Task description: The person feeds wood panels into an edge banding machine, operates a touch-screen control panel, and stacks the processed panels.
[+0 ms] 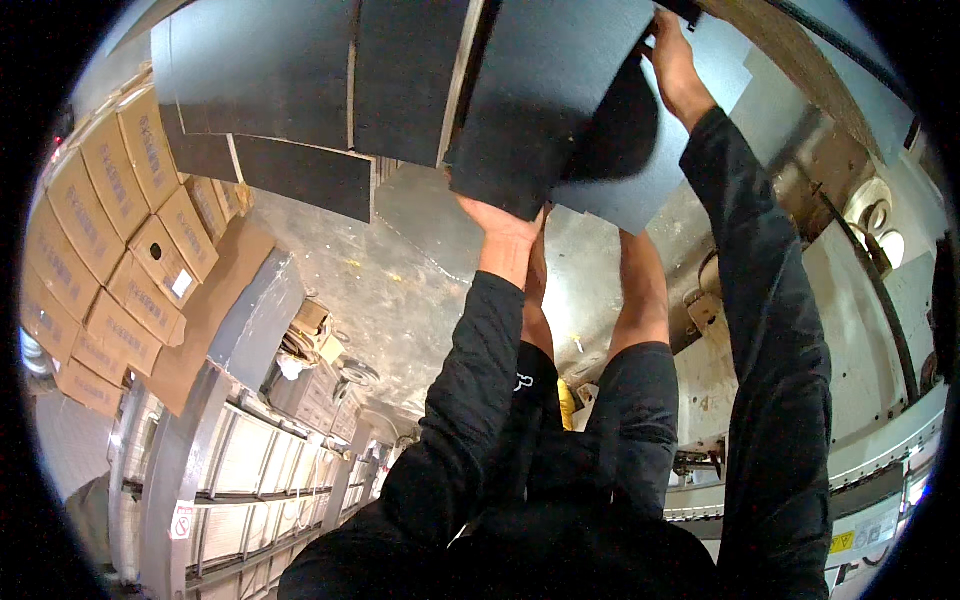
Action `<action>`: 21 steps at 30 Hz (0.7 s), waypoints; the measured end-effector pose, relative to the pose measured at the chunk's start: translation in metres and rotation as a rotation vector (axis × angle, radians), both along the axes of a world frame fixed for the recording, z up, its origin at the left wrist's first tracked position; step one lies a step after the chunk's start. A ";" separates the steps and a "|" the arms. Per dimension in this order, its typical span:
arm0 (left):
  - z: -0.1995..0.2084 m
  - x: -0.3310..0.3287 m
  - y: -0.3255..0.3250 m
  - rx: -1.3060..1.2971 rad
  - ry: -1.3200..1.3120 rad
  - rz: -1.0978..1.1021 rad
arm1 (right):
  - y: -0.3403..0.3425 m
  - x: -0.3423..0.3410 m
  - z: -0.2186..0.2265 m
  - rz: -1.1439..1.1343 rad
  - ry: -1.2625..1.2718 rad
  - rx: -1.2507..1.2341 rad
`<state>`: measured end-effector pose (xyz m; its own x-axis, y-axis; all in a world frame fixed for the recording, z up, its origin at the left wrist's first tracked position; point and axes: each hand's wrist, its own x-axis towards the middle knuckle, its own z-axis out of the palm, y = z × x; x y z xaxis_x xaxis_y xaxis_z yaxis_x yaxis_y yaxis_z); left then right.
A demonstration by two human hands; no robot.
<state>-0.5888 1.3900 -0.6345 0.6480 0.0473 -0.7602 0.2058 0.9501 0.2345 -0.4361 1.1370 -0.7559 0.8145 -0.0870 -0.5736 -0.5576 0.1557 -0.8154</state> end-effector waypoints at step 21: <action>0.195 -0.126 0.026 0.081 0.190 -0.071 | 0.020 -0.188 0.214 -0.160 -0.087 0.052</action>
